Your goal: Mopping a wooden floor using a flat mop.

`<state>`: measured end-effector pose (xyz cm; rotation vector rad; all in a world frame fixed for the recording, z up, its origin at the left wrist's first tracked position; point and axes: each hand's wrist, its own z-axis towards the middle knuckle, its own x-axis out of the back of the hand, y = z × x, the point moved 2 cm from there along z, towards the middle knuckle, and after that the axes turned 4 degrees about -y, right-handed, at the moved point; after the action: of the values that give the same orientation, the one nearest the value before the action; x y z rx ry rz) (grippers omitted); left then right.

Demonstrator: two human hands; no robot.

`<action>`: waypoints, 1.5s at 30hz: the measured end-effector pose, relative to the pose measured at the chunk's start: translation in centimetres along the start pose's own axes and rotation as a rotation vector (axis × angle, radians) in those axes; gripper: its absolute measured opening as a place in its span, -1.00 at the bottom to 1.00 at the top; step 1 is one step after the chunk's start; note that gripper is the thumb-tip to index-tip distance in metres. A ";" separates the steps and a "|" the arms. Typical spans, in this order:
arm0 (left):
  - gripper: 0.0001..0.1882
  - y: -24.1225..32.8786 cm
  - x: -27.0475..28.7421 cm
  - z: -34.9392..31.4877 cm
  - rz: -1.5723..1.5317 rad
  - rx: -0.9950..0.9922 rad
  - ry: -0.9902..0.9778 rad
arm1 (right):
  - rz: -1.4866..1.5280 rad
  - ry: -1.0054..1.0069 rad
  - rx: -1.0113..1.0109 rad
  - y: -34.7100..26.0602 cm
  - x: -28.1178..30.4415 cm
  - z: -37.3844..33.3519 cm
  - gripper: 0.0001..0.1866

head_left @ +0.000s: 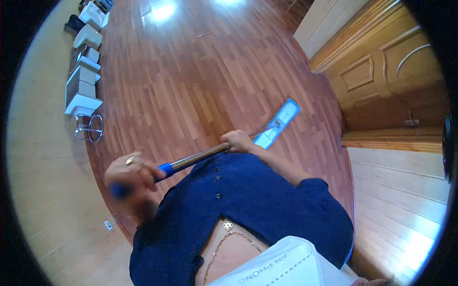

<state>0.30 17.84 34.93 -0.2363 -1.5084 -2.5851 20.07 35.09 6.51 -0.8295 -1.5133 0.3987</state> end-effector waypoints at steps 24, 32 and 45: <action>-0.69 2.2 -7.9 -6.1 0.185 -0.057 0.044 | -0.075 0.392 0.039 1.6 -3.0 0.4 -0.87; -0.85 -4.7 -15.7 3.1 -0.149 0.034 -0.273 | -0.006 0.597 -0.368 11.7 0.3 -14.9 -0.77; -0.85 -13.2 -34.9 4.6 -0.572 0.066 -1.097 | 0.487 1.065 -1.195 13.1 -16.6 -45.9 -0.79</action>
<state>32.14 29.68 18.78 -1.6450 -2.1914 -2.9522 66.65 21.82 -7.97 -1.9382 -0.3815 -0.6484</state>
